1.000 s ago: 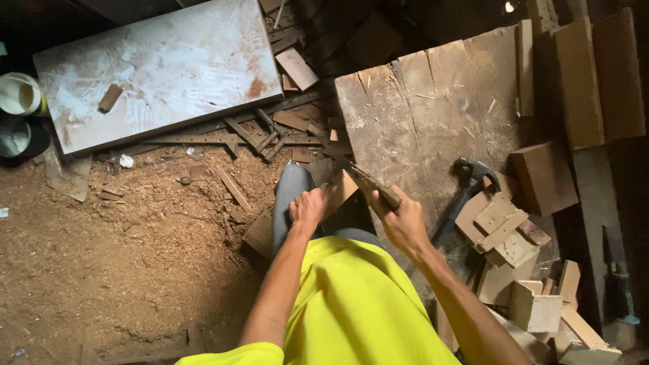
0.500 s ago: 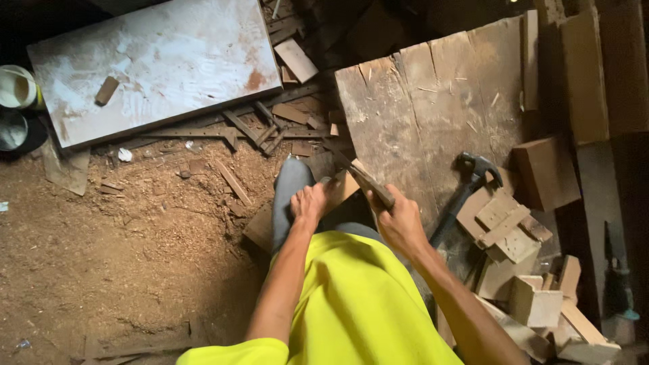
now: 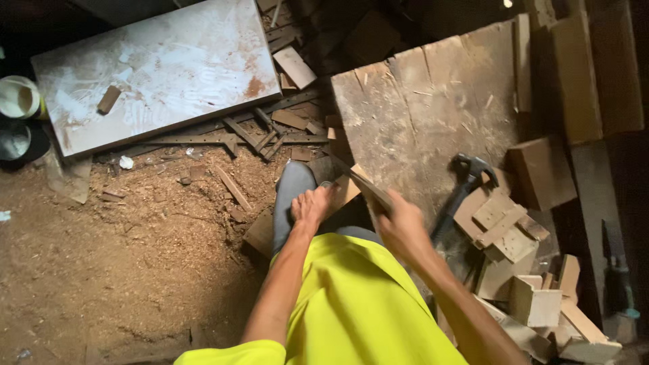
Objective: The person uses a hand saw to cut a small wooden block on a workbench, then uses a hammer to split the block along the cut. They inspect the pieces and continue shaping the wood with the saw and hammer.
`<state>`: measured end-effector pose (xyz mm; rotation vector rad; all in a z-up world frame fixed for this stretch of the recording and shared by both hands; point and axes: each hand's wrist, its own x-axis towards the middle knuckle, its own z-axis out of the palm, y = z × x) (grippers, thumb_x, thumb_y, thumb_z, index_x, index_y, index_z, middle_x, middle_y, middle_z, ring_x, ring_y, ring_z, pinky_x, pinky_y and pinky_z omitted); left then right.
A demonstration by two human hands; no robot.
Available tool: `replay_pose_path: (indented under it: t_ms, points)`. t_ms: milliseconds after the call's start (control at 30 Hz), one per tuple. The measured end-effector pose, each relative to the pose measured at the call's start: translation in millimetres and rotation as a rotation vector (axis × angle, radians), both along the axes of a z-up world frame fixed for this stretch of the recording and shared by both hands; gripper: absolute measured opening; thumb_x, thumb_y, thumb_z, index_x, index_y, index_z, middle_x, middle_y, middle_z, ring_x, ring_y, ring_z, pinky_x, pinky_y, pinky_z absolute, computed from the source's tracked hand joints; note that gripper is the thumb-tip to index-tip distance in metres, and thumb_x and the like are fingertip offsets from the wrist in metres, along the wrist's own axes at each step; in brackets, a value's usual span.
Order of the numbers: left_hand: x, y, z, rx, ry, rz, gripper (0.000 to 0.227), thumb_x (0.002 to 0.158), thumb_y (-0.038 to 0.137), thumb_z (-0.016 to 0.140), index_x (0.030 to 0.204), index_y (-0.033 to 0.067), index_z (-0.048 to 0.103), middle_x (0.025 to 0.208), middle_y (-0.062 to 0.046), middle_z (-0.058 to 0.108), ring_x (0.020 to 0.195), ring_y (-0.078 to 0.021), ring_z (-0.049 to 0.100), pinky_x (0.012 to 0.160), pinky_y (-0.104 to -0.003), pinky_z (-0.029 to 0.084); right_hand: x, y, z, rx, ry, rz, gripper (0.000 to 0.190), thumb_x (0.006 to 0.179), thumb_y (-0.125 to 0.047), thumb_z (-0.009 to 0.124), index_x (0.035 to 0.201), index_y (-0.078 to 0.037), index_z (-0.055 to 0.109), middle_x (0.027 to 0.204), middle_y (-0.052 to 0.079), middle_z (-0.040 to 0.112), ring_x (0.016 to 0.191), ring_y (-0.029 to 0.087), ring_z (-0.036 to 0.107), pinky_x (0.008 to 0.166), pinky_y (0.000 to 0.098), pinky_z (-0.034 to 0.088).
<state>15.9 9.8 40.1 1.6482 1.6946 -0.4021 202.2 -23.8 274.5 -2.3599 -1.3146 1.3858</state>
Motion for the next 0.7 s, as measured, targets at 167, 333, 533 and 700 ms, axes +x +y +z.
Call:
replay_pose_path:
  t_ms: [167,333,533,700]
  points:
    - [-12.0,-7.4,-15.3,0.118,0.04,0.031,0.068,0.098,0.07,0.038,0.114,0.0165,0.076,0.118,-0.023,0.071,0.112,-0.0432,0.066,0.097,-0.055,0.046,-14.2,27.4,-69.9,0.055,0.05,0.034,0.015,0.094,-0.004,0.058,0.108,0.0,0.057,0.077,0.024,0.07,0.062,0.031,0.067,0.057,0.0481,0.054]
    - [-6.6,-3.7,-9.5,0.031,0.009,0.062,0.069,0.098,0.071,0.037,0.116,0.0164,0.075,0.121,-0.023,0.069,0.115,-0.0439,0.063,0.099,-0.056,0.044,14.0,-38.6,18.3,-0.117,-0.024,0.045,0.062,0.091,-0.007,0.062,0.151,-0.015,0.048,0.082,0.023,0.072,0.07,0.031,0.067,0.065,0.0452,0.054]
    - [-4.5,-16.6,-34.3,0.055,0.025,0.01,0.069,0.096,0.072,0.039,0.112,0.0152,0.076,0.118,-0.022,0.07,0.113,-0.043,0.065,0.097,-0.055,0.045,42.3,-61.1,76.2,-0.204,0.029,-0.097,0.047,0.092,-0.003,0.059,0.138,-0.015,0.06,0.098,0.013,0.077,0.079,0.028,0.073,0.07,0.0414,0.062]
    - [-20.3,-25.4,-97.2,0.202,0.023,0.04,0.048,0.095,0.051,0.042,0.111,0.0208,0.076,0.111,-0.021,0.073,0.103,-0.0427,0.069,0.089,-0.057,0.048,3.2,12.1,-30.7,0.229,0.113,0.151,0.05,0.086,-0.002,0.055,0.133,-0.017,0.064,0.096,0.026,0.07,0.078,0.039,0.072,0.071,0.0503,0.053]
